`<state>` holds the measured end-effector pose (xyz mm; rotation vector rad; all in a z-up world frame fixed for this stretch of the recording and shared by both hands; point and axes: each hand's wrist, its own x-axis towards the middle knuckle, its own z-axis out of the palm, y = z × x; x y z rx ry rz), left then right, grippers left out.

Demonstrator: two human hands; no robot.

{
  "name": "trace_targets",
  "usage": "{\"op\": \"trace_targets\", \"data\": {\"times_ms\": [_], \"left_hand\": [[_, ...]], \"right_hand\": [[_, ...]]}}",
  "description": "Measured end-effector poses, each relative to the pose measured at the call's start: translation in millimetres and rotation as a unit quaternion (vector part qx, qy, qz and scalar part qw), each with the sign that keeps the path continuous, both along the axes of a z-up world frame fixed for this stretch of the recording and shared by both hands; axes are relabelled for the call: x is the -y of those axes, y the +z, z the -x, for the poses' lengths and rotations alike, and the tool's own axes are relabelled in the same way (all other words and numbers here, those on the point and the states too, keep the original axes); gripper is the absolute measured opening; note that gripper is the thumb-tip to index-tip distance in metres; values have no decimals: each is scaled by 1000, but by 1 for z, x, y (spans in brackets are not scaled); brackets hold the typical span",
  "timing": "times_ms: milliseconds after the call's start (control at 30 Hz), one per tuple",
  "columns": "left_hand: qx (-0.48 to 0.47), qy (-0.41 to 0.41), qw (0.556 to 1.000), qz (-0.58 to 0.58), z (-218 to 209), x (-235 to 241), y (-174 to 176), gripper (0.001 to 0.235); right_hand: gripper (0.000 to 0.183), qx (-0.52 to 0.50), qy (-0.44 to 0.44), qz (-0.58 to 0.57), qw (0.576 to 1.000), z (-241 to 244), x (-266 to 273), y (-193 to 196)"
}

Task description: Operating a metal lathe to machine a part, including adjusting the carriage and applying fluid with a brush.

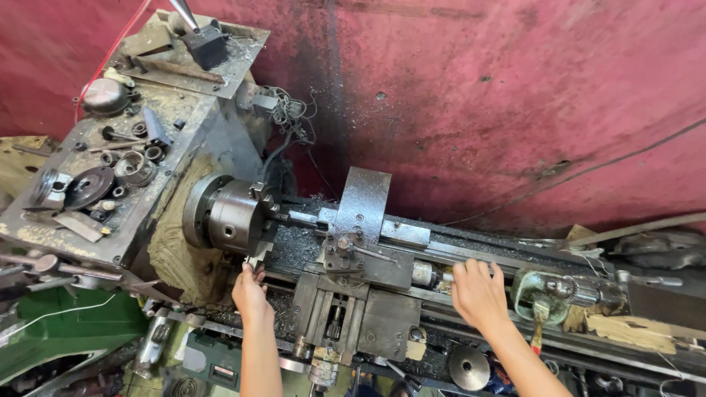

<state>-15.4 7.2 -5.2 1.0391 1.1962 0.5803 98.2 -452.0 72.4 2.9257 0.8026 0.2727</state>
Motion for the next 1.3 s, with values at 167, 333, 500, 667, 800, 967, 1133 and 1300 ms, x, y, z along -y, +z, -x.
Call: {"op": "trace_targets", "data": {"times_ms": [167, 333, 500, 667, 800, 967, 1133, 1300], "left_hand": [[12, -2, 998, -60, -3, 2, 1, 30], [19, 17, 997, -77, 3, 2, 15, 31], [-21, -11, 988, -152, 0, 8, 78, 31], [-58, -103, 974, -193, -22, 14, 154, 45], [-95, -202, 946, -234, -47, 8, 189, 60], [-103, -190, 937, -274, -51, 45, 214, 60], [-43, -46, 934, -351, -15, 46, 140, 40], [-34, 92, 962, -253, 15, 14, -11, 24]], "right_hand": [[23, -15, -65, 19, 998, -36, -3, -36], [28, -68, -82, 29, 994, -51, -3, -72], [65, -186, -88, 91, 974, -55, -3, -80], [54, -235, -102, 61, 965, -53, -3, -95], [33, -253, -97, -1, 963, -42, -4, -84], [33, -294, -107, 9, 950, -30, -3, -82], [17, -277, -74, -9, 958, 10, -13, -8], [27, -242, -119, -43, 962, 25, -15, 2]]}}
